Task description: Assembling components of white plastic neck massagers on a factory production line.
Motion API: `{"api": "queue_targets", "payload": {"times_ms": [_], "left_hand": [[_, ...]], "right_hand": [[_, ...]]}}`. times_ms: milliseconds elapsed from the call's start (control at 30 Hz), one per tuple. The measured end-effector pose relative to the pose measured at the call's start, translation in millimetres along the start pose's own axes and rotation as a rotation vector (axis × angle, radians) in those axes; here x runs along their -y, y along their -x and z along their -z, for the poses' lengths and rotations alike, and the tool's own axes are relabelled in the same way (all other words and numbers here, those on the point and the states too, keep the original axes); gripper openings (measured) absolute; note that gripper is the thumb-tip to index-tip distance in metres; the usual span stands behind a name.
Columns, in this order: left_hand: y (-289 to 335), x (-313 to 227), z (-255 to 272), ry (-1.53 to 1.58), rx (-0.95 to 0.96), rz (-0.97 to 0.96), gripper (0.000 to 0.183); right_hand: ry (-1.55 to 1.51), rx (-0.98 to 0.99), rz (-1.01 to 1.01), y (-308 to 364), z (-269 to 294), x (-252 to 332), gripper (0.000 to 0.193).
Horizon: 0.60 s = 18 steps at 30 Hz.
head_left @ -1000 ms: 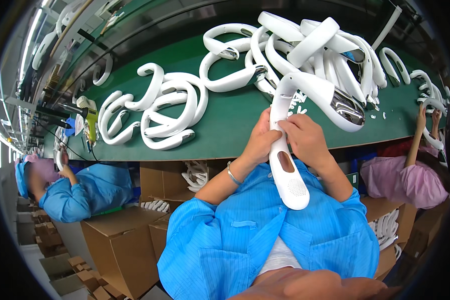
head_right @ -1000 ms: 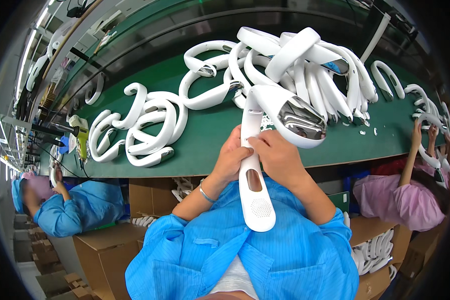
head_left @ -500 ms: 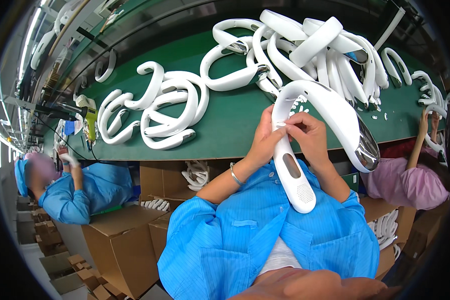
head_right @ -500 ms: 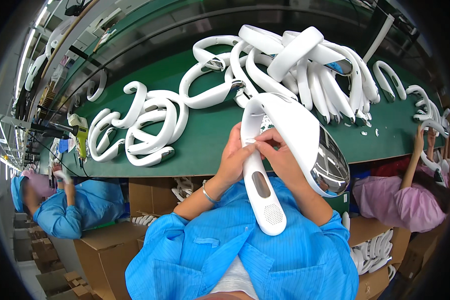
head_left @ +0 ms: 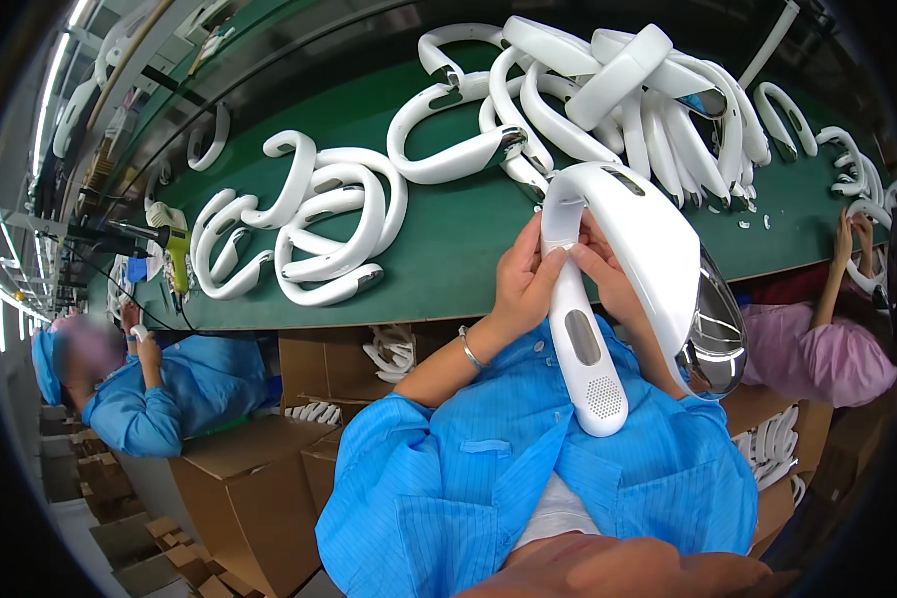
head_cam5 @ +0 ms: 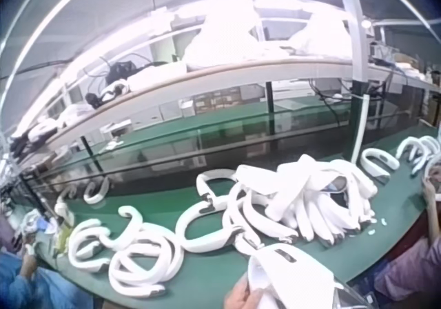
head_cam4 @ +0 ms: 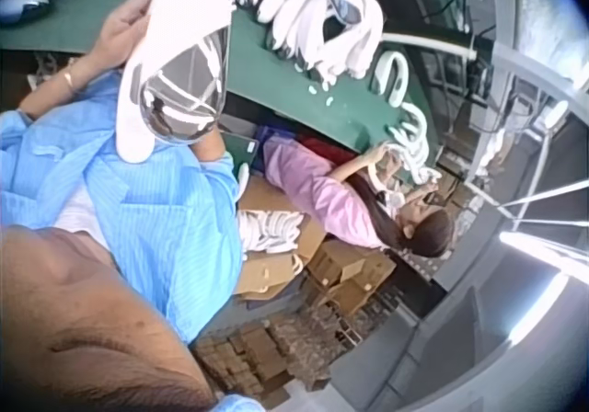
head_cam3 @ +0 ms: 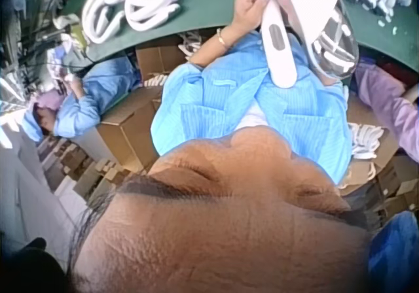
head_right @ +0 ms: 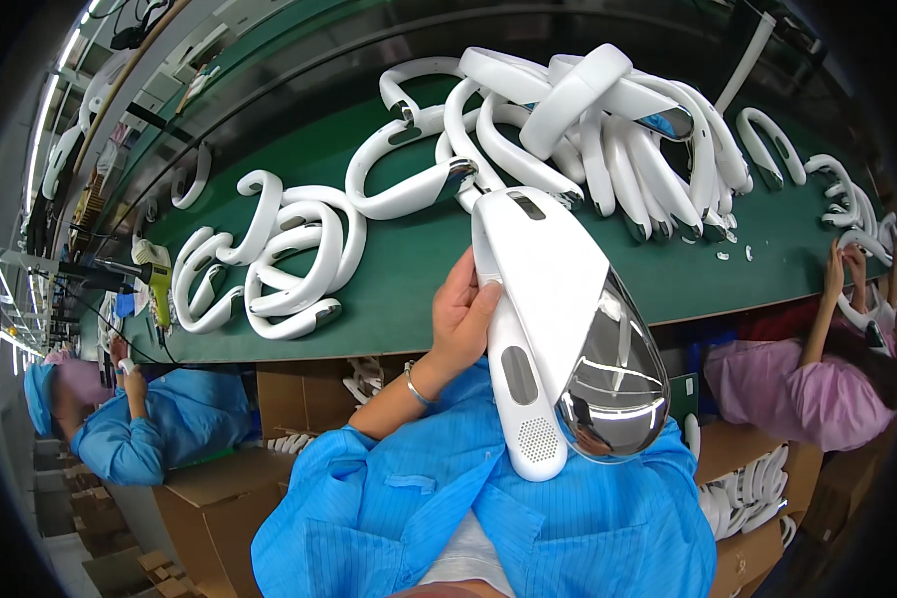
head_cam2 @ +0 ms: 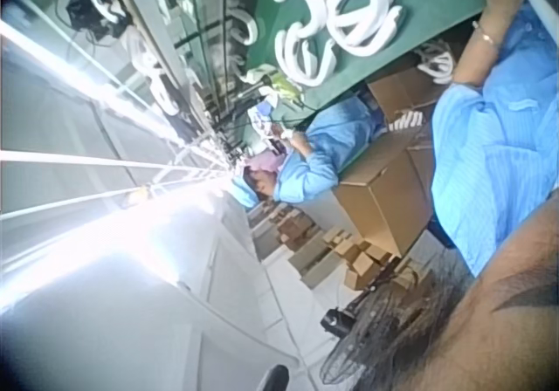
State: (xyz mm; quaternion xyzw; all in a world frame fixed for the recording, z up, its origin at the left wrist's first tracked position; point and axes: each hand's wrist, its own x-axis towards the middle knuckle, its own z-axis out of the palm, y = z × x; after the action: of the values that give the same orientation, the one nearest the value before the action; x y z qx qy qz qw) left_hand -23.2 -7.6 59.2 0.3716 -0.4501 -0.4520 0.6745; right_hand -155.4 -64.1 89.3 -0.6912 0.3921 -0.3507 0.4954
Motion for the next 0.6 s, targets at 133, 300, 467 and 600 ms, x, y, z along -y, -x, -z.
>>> {"api": "queue_targets", "payload": {"times_ms": [133, 300, 467, 600], "left_hand": [[-4.8, 3.1, -6.4, -0.018, -0.024, -0.023, 0.044], [-8.3, 9.2, -15.8, 0.033, -0.058, 0.077, 0.039], [-19.9, 31.4, 15.6, -0.371, -0.077, -0.045, 0.038], [-74.4, -9.5, -25.5, -0.456, 0.062, -0.252, 0.035]], "right_hand": [[-0.015, -0.004, -0.021, -2.1, 2.1, 1.5, 0.051], [-0.057, -0.003, -0.044, 0.2, 11.0, -2.2, 0.053], [-0.422, 0.134, -0.259, 18.6, 25.8, -13.8, 0.055], [-1.184, 0.421, -0.391, 37.3, 48.4, 21.8, 0.050]]}}
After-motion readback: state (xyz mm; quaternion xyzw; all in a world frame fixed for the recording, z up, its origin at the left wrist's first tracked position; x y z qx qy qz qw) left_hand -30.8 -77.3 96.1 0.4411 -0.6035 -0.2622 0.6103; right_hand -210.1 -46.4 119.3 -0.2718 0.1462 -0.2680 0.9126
